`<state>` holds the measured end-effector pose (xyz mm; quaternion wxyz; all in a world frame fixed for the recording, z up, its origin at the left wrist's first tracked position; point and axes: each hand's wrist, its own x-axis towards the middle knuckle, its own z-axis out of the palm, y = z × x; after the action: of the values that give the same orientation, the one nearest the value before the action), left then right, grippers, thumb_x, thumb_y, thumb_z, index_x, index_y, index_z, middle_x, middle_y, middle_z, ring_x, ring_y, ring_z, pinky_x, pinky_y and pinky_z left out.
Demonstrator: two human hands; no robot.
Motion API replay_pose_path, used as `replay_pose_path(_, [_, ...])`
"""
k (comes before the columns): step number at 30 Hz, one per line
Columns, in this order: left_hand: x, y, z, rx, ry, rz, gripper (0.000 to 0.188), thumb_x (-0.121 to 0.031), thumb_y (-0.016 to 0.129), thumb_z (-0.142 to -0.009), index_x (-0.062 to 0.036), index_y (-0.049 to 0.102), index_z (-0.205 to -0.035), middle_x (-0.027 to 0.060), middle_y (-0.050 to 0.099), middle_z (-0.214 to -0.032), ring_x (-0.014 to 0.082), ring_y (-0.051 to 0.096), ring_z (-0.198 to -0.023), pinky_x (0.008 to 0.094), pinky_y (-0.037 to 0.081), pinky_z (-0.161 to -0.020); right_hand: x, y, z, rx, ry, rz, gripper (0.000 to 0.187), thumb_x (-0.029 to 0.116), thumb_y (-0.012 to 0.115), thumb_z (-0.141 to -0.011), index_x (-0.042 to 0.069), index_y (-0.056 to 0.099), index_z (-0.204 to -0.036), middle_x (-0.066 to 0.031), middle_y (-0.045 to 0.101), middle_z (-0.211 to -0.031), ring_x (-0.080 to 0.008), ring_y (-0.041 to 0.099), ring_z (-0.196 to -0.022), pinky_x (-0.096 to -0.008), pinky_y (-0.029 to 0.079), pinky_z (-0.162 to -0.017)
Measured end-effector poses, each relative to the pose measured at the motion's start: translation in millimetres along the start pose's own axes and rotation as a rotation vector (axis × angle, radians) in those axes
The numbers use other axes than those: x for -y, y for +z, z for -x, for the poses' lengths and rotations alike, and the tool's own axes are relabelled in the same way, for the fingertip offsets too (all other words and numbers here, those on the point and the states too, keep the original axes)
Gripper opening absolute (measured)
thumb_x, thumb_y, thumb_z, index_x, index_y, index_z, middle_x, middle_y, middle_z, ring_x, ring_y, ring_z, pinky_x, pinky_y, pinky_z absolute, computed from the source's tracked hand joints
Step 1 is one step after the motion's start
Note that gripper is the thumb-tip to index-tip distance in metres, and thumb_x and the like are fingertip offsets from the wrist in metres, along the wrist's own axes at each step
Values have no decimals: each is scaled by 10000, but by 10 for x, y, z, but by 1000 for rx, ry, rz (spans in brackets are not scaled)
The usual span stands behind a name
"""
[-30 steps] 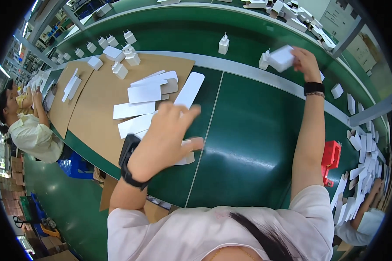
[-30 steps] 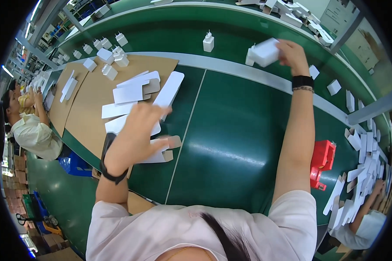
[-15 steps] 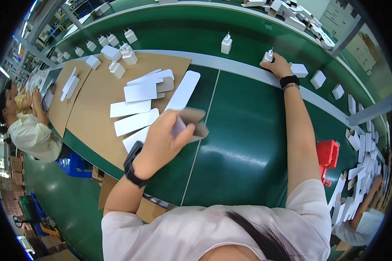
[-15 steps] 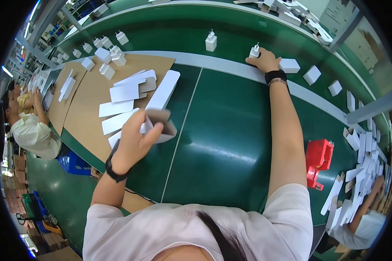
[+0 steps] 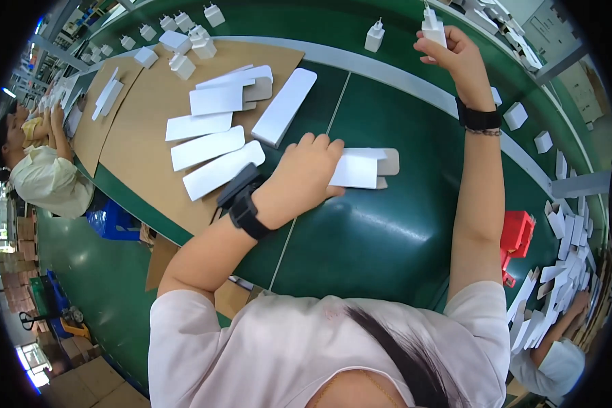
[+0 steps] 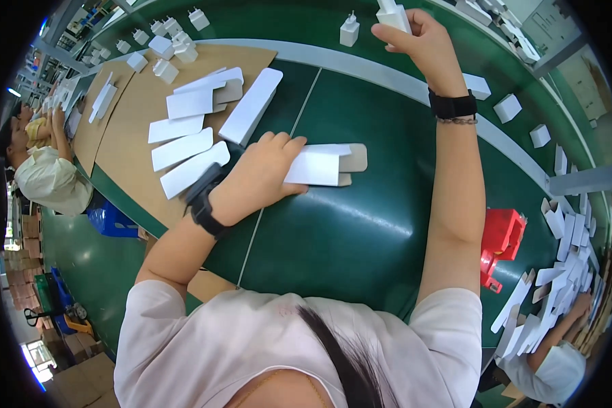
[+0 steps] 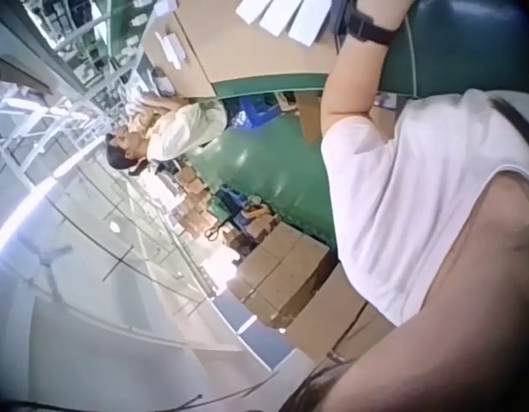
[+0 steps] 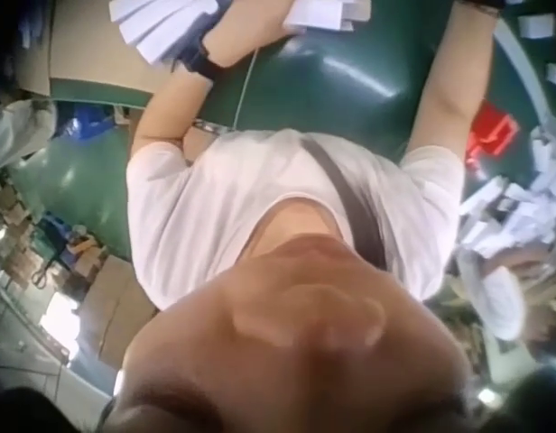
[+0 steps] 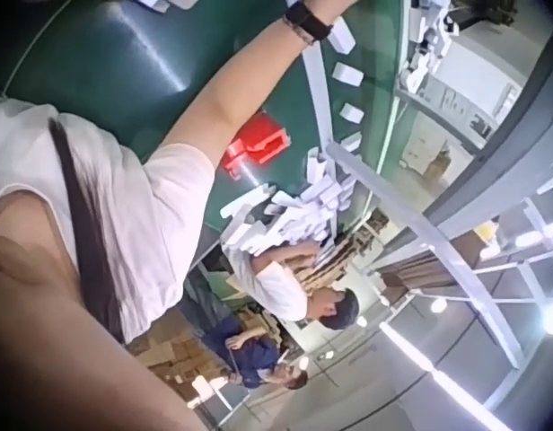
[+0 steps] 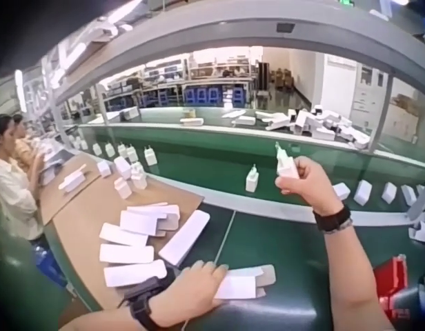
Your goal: The person packages power adapters by hand, picking up a white box and an adapter, sliding the adapter into the box, and folding the box flaps closed. The person then places the packaged adapter onto a conveyor belt and repeats the process.
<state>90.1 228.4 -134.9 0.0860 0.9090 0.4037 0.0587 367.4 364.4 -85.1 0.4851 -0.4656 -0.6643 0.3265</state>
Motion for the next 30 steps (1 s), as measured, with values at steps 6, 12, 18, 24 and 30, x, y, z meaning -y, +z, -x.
replay_pose_path(6, [-82, -99, -136, -332, -271, 781, 546, -272, 641, -808, 45, 409, -1187, 204, 549, -1055, 350, 540, -961, 398, 437, -812, 685, 41, 432, 118, -207, -14, 482, 145, 737, -714, 37, 566, -1151, -41, 584, -1001, -127, 552, -891, -236, 438, -749])
replay_pose_path(12, [-22, -214, -62, -635, -215, 634, 534, -205, 754, -717, -7, 455, -1112, 159, 538, -1019, 305, 530, -916, 374, 436, -785, 1007, 127, 708, 221, -491, -9, 478, 25, 747, -624, 42, 620, -1085, -77, 538, -1097, -174, 533, -996, -270, 429, -837])
replay_pose_path(18, [93, -121, -14, -918, -154, 242, 578, -85, 807, -594, -31, 475, -1064, 135, 544, -977, 319, 524, -868, 382, 426, -757, 1128, 286, 780, 254, -429, 283, 432, 102, 757, -595, 62, 653, -1013, -75, 578, -999, -195, 577, -839, -278, 459, -730])
replay_pose_path(24, [154, -115, -12, -895, -11, 84, 572, -17, 764, -560, -35, 482, -1056, 129, 541, -965, 333, 503, -869, 398, 421, -763, 998, 261, 650, 494, -513, 263, 410, -7, 718, -618, 72, 620, -1008, -61, 590, -909, -193, 569, -746, -275, 467, -628])
replay_pose_path(30, [57, -94, 1, -859, -150, 190, 690, -184, 834, -531, -22, 485, -1103, 138, 552, -950, 324, 518, -853, 397, 429, -748, 988, 428, 701, 365, -410, 323, 447, 5, 758, -605, 57, 514, -976, -95, 608, -922, -250, 582, -711, -299, 484, -658])
